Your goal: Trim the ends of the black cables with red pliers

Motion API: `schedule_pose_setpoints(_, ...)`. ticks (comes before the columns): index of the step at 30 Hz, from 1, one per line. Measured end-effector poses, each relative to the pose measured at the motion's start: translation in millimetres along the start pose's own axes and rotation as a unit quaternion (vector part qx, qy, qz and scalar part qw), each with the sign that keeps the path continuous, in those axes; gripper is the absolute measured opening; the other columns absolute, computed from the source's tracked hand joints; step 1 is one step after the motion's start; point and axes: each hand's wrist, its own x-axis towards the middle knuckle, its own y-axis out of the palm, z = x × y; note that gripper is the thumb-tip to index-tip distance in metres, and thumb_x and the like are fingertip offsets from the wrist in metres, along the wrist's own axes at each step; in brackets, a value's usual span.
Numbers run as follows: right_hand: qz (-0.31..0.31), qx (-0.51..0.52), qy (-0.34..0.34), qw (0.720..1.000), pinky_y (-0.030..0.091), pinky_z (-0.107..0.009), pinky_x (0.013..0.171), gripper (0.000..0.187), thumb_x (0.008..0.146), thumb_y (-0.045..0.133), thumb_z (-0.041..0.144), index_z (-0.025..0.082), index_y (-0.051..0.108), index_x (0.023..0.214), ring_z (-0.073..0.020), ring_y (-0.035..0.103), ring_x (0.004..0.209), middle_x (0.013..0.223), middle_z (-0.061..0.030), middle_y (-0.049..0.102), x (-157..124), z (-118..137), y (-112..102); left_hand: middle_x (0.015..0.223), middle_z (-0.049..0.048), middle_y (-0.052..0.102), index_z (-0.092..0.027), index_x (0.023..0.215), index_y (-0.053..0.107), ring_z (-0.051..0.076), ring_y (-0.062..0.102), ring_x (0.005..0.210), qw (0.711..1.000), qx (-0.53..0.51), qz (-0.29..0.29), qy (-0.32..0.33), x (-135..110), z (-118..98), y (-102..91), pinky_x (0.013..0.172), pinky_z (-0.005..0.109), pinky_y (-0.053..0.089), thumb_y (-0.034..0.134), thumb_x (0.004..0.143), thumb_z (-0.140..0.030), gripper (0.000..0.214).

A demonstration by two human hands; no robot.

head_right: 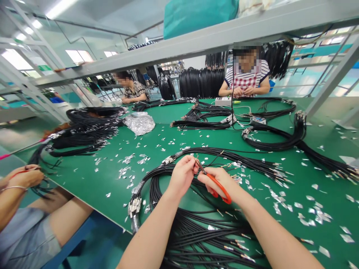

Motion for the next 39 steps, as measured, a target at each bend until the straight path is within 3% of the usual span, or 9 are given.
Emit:
schedule_pose_setpoints(3,-0.003,0.000,0.002,1.000,0.037,-0.022,0.040,0.036,0.083,0.045,0.042,0.019,0.044,0.055,-0.0085,0.044,0.035,0.040,0.0043,0.047,-0.1,-1.7,-1.3,0.060,-0.0010,0.050,-0.013,0.066,0.051,0.007,0.041,0.053,1.000,0.014,0.006,0.002,-0.8,1.3,0.7,0.055,0.022,0.031,0.061,0.071,-0.026,0.017)
schedule_pose_setpoints(14,0.030,0.070,0.024,0.997,0.036,-0.019,0.034,0.030,0.083,0.044,0.041,0.015,0.057,0.075,-0.0080,0.043,0.031,0.039,0.0061,0.048,-1.9,-7.4,-7.4,0.062,-0.0008,0.051,-0.013,0.066,0.052,0.008,0.042,0.055,0.999,0.051,0.016,0.005,-1.8,4.1,-0.1,0.057,0.022,0.033,0.059,0.071,-0.023,0.013)
schedule_pose_setpoints(21,0.010,0.113,0.017,0.993,0.032,-0.017,0.033,0.030,0.084,0.042,0.039,0.015,0.055,0.070,-0.0059,0.035,0.027,0.033,0.0083,0.041,0.1,-8.9,-3.5,0.061,-0.0013,0.050,-0.014,0.065,0.052,0.009,0.043,0.057,0.996,0.082,0.023,0.023,-2.7,4.1,0.5,0.059,0.023,0.036,0.057,0.071,-0.021,0.011)
schedule_pose_setpoints(24,-0.022,0.096,0.014,0.995,0.030,-0.017,0.033,0.030,0.084,0.043,0.039,0.016,0.054,0.068,-0.0058,0.033,0.027,0.032,0.0091,0.038,-1.3,-6.0,-6.0,0.066,0.0003,0.053,-0.015,0.066,0.053,0.011,0.048,0.064,0.986,0.159,0.021,0.051,-4.0,6.0,0.2,0.066,0.025,0.039,0.056,0.072,-0.022,0.010)
schedule_pose_setpoints(28,-0.160,0.023,-0.006,0.987,0.027,-0.018,0.033,0.025,0.078,0.053,0.040,0.018,0.053,0.065,-0.0066,0.035,0.031,0.037,0.0084,0.039,-6.6,0.5,-18.1,0.074,0.0022,0.056,-0.017,0.071,0.057,0.014,0.050,0.072,0.906,0.402,0.017,0.133,-8.2,20.5,-0.2,0.071,0.028,0.041,0.054,0.076,-0.023,0.008)
schedule_pose_setpoints(30,-0.240,-0.062,-0.034,0.968,0.033,-0.019,0.038,0.021,0.077,0.056,0.037,0.018,0.056,0.067,-0.0074,0.039,0.037,0.043,0.0064,0.045,-9.4,1.3,-27.7,0.083,0.0025,0.058,-0.019,0.079,0.057,0.013,0.050,0.069,0.865,0.475,0.100,0.128,-11.2,30.9,1.3,0.070,0.028,0.042,0.051,0.077,-0.020,0.007)
schedule_pose_setpoints(34,-0.383,-0.229,-0.077,0.892,0.041,-0.023,0.052,0.016,0.074,0.061,0.034,0.018,0.061,0.078,-0.0106,0.048,0.048,0.058,0.0013,0.057,-14.5,-3.4,-48.7,0.116,0.0052,0.045,-0.022,0.094,0.053,0.014,0.052,0.077,0.773,0.560,0.286,0.088,-14.7,41.3,5.7,0.072,0.030,0.045,0.063,0.065,-0.020,0.030)
schedule_pose_setpoints(36,-0.411,-0.258,-0.080,0.871,0.044,-0.025,0.056,0.020,0.074,0.062,0.034,0.019,0.060,0.087,-0.0124,0.051,0.051,0.062,0.0007,0.059,-16.4,-6.6,-58.3,0.105,0.0050,0.048,-0.020,0.087,0.053,0.017,0.051,0.084,0.741,0.585,0.315,0.096,-14.3,36.3,6.3,0.074,0.031,0.044,0.066,0.063,-0.027,0.028)
schedule_pose_setpoints(39,-0.400,-0.286,-0.103,0.865,0.047,-0.030,0.065,0.031,0.071,0.064,0.031,0.020,0.056,0.100,-0.0171,0.057,0.066,0.078,-0.0027,0.062,-17.4,-11.8,-70.7,0.075,0.0013,0.051,-0.017,0.066,0.052,0.015,0.049,0.075,0.729,0.585,0.338,0.106,-13.7,20.9,4.6,0.070,0.028,0.041,0.059,0.072,-0.033,0.018)
